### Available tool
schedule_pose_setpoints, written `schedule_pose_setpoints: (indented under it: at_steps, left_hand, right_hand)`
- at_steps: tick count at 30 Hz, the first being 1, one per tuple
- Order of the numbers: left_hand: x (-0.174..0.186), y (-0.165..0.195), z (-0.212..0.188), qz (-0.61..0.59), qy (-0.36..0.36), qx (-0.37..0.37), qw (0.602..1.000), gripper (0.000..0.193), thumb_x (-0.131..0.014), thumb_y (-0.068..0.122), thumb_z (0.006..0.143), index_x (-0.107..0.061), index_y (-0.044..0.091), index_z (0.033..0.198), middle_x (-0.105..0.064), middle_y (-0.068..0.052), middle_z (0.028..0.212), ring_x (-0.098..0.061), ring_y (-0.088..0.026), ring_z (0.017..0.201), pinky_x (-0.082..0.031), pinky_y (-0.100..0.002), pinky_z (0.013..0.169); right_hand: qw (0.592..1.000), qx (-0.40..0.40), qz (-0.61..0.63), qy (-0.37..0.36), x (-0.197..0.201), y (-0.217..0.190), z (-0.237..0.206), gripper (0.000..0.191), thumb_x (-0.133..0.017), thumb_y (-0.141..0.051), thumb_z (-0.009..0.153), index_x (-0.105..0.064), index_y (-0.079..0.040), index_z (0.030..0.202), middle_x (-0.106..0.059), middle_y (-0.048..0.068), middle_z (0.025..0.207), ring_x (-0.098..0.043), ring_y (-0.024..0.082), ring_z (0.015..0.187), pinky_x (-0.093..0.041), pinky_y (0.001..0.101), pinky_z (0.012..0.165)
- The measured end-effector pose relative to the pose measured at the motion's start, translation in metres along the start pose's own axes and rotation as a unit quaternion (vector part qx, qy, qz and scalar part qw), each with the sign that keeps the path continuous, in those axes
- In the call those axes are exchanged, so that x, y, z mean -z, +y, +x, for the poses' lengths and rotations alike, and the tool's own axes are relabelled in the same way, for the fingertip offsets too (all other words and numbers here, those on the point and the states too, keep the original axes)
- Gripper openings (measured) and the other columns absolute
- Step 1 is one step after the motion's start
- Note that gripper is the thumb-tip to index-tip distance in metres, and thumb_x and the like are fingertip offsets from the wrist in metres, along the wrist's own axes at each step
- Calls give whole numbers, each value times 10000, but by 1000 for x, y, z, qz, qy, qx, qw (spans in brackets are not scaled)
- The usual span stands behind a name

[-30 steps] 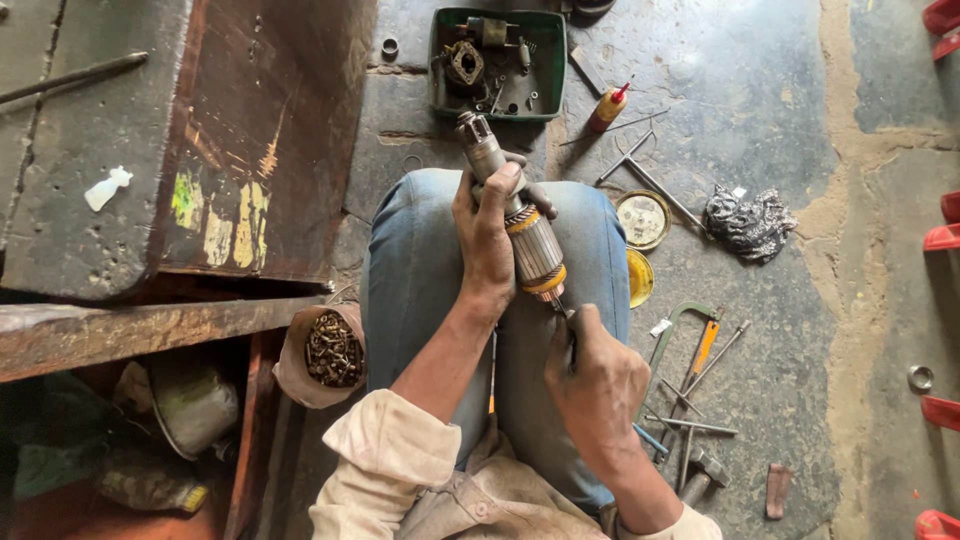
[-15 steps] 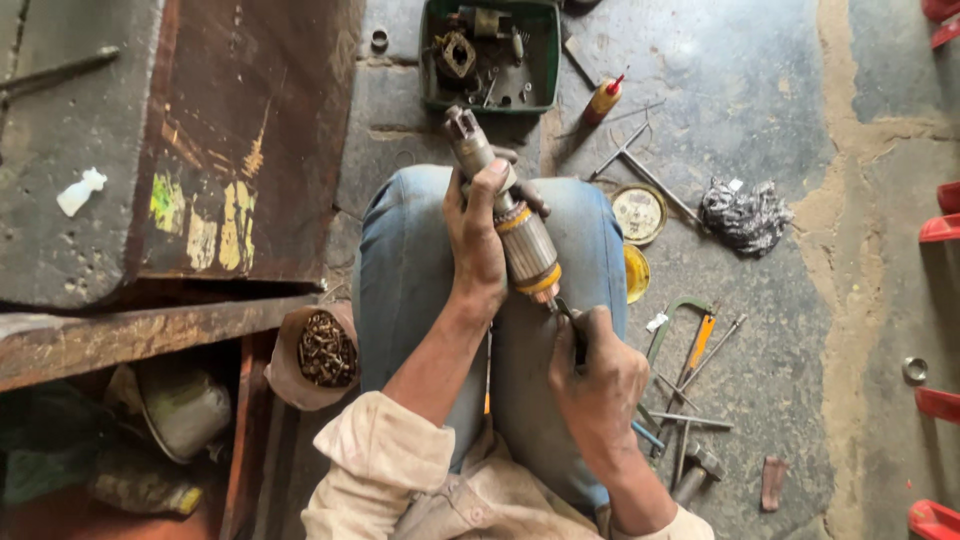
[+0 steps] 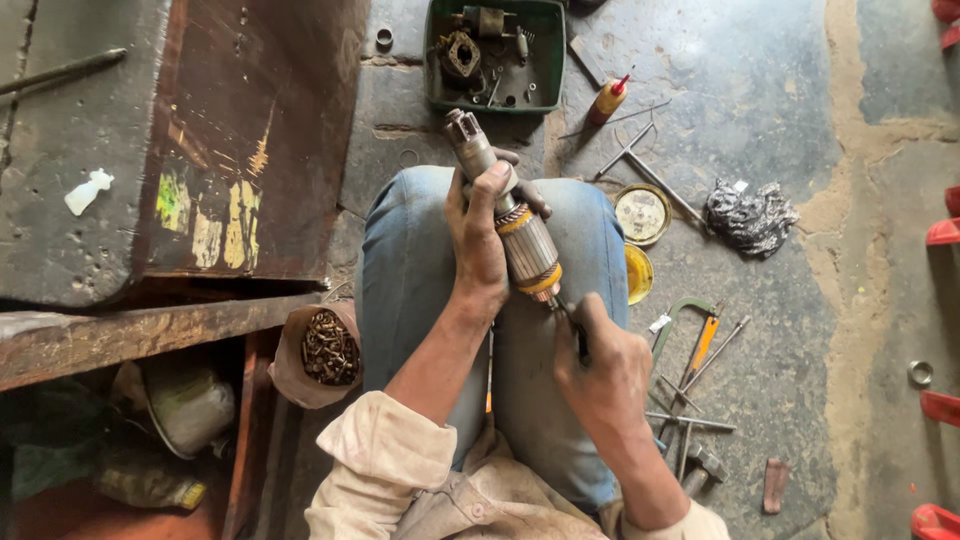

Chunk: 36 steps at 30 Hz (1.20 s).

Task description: The person sits on the floor repairing an electric motor. They hold the motor armature between their knees and work on its commutator end with a hand tool, then fit the armature into the motor housing, handle brushes and small parts from a tray, and reassemble the motor components by hand.

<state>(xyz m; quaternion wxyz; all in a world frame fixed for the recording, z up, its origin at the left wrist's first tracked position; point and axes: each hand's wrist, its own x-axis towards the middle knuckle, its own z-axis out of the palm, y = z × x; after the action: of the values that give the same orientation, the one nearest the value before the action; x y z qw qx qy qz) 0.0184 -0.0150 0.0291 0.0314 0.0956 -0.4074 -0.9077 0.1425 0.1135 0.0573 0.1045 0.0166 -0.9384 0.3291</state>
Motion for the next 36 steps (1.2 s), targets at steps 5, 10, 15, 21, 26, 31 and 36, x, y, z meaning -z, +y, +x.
schedule_pose_setpoints:
  at_steps: [5,10,15,21,26,31,36]
  left_hand:
    - [-2,4,-3,-42,-21,-10,999,286,-588,253,980,-556,21,1145,-645,-120,739,-656,-206,669,-566,-341,658]
    - [2,47,-15,60,-81,-179,979,283,-661,186,1023,-549,27,1228,-657,-122,938,-686,-210,796,-598,-345,735]
    - [22,146,-15,118,-127,-333,927,397,-759,197,1000,-522,35,1274,-661,-102,1107,-717,-212,838,-641,-351,691]
    - [70,263,7,385,-39,-503,773,295,-766,196,1052,-568,45,1210,-641,-80,1029,-694,-193,804,-636,-360,759]
    - [126,302,51,283,8,-502,817,258,-748,180,980,-596,39,1134,-656,-67,925,-693,-179,743,-655,-374,700]
    - [135,292,100,346,57,-538,767,229,-796,108,997,-608,28,1100,-660,-76,904,-713,-190,717,-622,-389,671]
    - [157,284,104,359,17,-542,760,188,-740,91,1063,-602,3,1155,-662,-77,900,-683,-172,724,-581,-330,677]
  right_hand:
    - [995,-61,75,7,11,11,-9,189,-705,-136,914,-549,-38,871,-611,109,599,-599,257,451,-437,393,475]
    - [906,-106,203,-357,30,45,-8,307,-674,-239,920,-612,-49,1153,-729,104,748,-620,191,522,-499,355,495]
    - [932,238,226,-154,18,80,50,304,-605,-203,1091,-577,27,1287,-668,207,1117,-654,317,924,-525,438,786]
    - [930,-15,323,175,63,143,84,230,-476,-14,1103,-542,29,1319,-632,104,1383,-647,178,1254,-533,306,1036]
    - [958,-95,251,100,36,197,30,114,-532,-38,1174,-555,71,1198,-664,174,1201,-677,216,1089,-586,345,909]
    - [966,-196,118,118,48,273,-15,175,-609,-121,1144,-584,49,1115,-705,156,1017,-670,217,894,-531,355,805]
    - [960,-248,-66,112,25,285,-67,314,-703,-280,1099,-641,23,1047,-719,200,925,-703,321,893,-535,454,856]
